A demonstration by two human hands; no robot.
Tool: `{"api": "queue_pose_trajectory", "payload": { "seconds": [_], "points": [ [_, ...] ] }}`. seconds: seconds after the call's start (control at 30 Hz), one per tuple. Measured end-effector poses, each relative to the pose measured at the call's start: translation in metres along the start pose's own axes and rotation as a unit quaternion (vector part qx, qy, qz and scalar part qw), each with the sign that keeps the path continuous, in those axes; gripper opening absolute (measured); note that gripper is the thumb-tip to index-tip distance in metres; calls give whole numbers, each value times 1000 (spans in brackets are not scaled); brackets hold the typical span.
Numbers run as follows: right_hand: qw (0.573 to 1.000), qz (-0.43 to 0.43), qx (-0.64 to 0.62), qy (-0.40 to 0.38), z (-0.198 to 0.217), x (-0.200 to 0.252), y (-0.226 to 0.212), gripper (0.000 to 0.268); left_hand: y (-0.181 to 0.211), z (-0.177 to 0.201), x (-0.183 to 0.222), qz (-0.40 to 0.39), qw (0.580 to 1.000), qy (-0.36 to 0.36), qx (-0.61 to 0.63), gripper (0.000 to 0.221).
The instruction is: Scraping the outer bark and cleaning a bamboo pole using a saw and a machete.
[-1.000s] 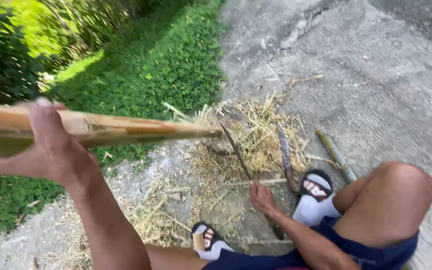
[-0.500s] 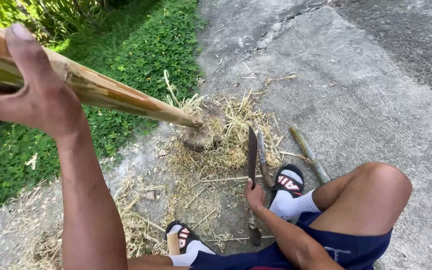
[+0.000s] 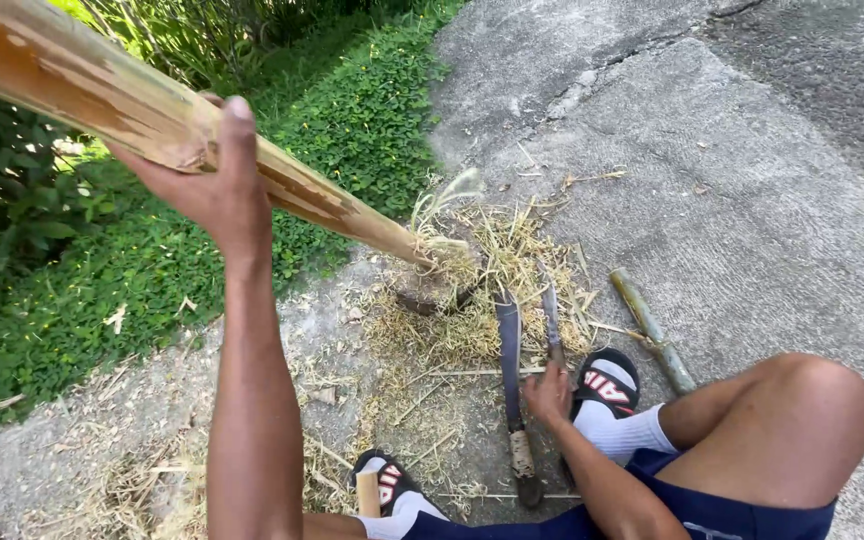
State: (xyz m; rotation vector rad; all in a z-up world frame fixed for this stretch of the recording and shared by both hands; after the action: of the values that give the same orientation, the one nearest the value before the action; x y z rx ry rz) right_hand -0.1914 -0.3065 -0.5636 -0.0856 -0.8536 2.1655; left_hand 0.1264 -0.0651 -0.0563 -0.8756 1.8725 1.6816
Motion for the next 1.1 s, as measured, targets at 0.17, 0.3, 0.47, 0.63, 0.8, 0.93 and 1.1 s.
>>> {"api": "queue_pose_trajectory", "payload": {
  "seconds": [0.17,0.3,0.47,0.63,0.8,0.93,1.1],
  "points": [
    [998,-9,62,-30,12,-27,10,74,-24,-5,15,52,998,-8,19,101],
    [994,-36,85,-53,8,-33,19,78,-17,-19,12,78,995,-55,-8,89],
    [989,-55,106,-87,12,-38,14,80,-16,-43,54,138,976,-98,-139,102],
    [990,-102,35,-96,25,-44,2,70,-120,-33,137,207,922,-222,-241,98],
    [981,-148,-101,-70,29,-47,-6,44,-116,-40,141,242,906,-243,-248,85],
    [982,-114,-154,-4,-28,-73,31,46,-108,-35,117,215,890,-278,-291,82],
    [962,-73,-262,18,-5,-70,-14,48,-47,-23,69,130,945,-163,-253,99]
  ]
}}
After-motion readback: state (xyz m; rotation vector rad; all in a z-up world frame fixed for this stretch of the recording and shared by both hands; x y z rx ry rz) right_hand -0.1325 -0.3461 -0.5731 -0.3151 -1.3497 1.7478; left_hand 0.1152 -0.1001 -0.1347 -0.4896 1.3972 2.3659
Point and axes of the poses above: each hand's wrist, its own x-axis away from the middle knuckle, its own z-axis out of the back of the hand, y = z × x, the point moved 2 cm from there along -x, towards the middle knuckle, and after that the axes turned 6 degrees about z, right-handed, at the moved point
